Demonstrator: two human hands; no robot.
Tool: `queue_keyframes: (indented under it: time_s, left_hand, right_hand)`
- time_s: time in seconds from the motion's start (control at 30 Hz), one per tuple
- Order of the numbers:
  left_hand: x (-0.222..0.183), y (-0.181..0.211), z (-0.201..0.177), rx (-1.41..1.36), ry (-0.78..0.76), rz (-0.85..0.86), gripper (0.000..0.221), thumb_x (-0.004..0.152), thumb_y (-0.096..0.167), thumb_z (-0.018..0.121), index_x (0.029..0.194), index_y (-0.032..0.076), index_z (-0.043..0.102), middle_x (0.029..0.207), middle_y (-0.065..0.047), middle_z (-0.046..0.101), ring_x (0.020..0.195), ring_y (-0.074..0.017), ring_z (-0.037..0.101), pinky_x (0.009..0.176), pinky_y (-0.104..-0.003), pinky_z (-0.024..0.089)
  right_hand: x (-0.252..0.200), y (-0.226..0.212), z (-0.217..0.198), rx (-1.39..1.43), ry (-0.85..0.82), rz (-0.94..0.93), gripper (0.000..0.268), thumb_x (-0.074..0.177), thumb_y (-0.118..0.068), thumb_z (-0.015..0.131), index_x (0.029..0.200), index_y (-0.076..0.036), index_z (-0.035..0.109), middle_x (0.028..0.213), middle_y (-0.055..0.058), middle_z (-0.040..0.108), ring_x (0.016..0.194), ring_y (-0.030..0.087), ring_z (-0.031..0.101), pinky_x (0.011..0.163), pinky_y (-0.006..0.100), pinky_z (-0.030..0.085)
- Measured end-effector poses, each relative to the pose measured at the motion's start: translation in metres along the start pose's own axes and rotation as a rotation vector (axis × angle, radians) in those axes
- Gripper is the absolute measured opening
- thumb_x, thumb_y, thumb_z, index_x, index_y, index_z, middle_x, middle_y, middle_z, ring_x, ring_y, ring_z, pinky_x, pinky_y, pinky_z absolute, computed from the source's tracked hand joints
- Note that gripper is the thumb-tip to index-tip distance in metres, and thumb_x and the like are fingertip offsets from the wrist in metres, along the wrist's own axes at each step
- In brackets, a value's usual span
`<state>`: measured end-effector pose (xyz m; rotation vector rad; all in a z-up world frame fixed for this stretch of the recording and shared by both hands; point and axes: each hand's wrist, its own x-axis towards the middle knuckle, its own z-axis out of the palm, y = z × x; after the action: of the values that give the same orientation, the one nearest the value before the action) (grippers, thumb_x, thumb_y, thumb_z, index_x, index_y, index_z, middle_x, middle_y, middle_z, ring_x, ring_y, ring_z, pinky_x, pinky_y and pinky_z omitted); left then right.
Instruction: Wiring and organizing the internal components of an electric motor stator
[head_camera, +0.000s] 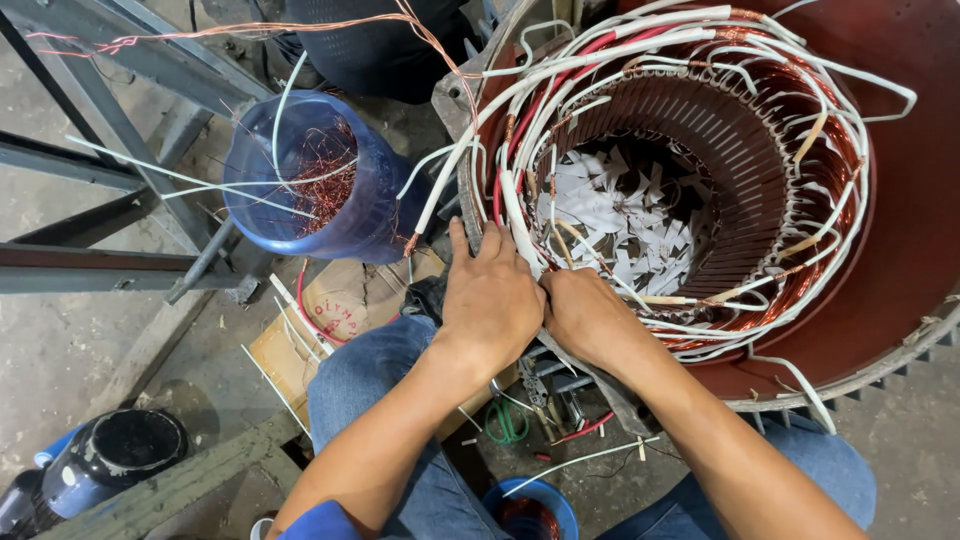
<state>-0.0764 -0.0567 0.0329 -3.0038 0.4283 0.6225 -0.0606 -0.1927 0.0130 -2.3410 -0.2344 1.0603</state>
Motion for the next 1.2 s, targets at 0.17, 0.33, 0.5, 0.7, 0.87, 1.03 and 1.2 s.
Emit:
queue_keyframes:
  time_s: [0.17, 0.33, 0.5, 0.7, 0.87, 1.03, 1.2]
  left_hand:
    - [0.002, -0.001, 0.008, 0.015, 0.035, 0.003, 0.057, 0.101, 0.026, 0.04, 0.136, -0.009, 0.068, 0.154, -0.031, 0.057, 0.151, -0.0423, 0.041, 0.127, -0.076, 0.005]
    - [0.001, -0.001, 0.011, 0.019, 0.053, 0.007, 0.056, 0.101, 0.026, 0.04, 0.135, -0.008, 0.069, 0.153, -0.03, 0.059, 0.15, -0.042, 0.042, 0.127, -0.075, 0.005]
    - [0.001, -0.001, 0.011, 0.034, 0.056, 0.003, 0.056, 0.101, 0.027, 0.04, 0.134, -0.008, 0.07, 0.153, -0.03, 0.059, 0.15, -0.0416, 0.041, 0.127, -0.075, 0.005]
    - [-0.001, -0.008, 0.033, -0.011, 0.279, 0.073, 0.042, 0.1, 0.025, 0.052, 0.111, -0.005, 0.079, 0.116, -0.026, 0.075, 0.132, -0.0407, 0.057, 0.121, -0.071, 0.029]
    - [0.015, -0.068, -0.002, -0.58, 0.642, 0.052, 0.022, 0.103, 0.022, 0.063, 0.105, 0.013, 0.083, 0.096, -0.012, 0.08, 0.095, -0.0398, 0.076, 0.084, -0.052, 0.06]
    - [0.026, -0.103, -0.007, -0.898, 0.796, -0.106, 0.015, 0.101, 0.021, 0.069, 0.107, 0.025, 0.082, 0.09, 0.002, 0.083, 0.093, -0.0234, 0.082, 0.083, -0.038, 0.065]
    - [0.042, -0.093, 0.016, -1.163, 0.753, -0.064, 0.013, 0.096, 0.014, 0.074, 0.105, 0.01, 0.083, 0.079, -0.013, 0.082, 0.06, -0.02, 0.079, 0.055, -0.033, 0.064]
  right_hand:
    - [0.0, -0.003, -0.004, 0.013, 0.001, -0.01, 0.032, 0.096, -0.009, 0.051, 0.095, 0.001, 0.082, 0.09, 0.031, 0.079, 0.096, 0.05, 0.079, 0.083, 0.056, 0.063]
    - [0.004, 0.001, -0.002, 0.018, 0.009, -0.009, 0.029, 0.093, -0.006, 0.054, 0.093, 0.002, 0.082, 0.088, 0.031, 0.079, 0.095, 0.048, 0.08, 0.081, 0.054, 0.064]
    - [-0.001, -0.006, -0.007, 0.009, 0.0, -0.022, 0.025, 0.09, -0.003, 0.056, 0.093, 0.002, 0.081, 0.089, 0.032, 0.079, 0.096, 0.049, 0.079, 0.083, 0.056, 0.064]
    - [0.01, 0.01, 0.001, -0.011, 0.037, -0.071, 0.028, 0.094, -0.011, 0.058, 0.099, 0.003, 0.082, 0.092, 0.034, 0.078, 0.099, 0.053, 0.077, 0.083, 0.06, 0.063]
    - [-0.02, -0.012, -0.012, -0.057, 0.017, -0.101, 0.027, 0.097, -0.01, 0.061, 0.105, 0.006, 0.082, 0.1, 0.039, 0.078, 0.108, 0.057, 0.075, 0.091, 0.065, 0.059]
    - [-0.009, 0.006, -0.009, -0.145, 0.124, -0.195, 0.021, 0.095, -0.013, 0.068, 0.105, -0.008, 0.085, 0.096, 0.025, 0.083, 0.104, 0.049, 0.079, 0.091, 0.059, 0.061]
    - [-0.038, 0.007, -0.03, 0.081, 0.312, -0.392, 0.013, 0.094, -0.016, 0.074, 0.101, -0.006, 0.081, 0.084, 0.02, 0.083, 0.094, 0.039, 0.08, 0.091, 0.055, 0.057]
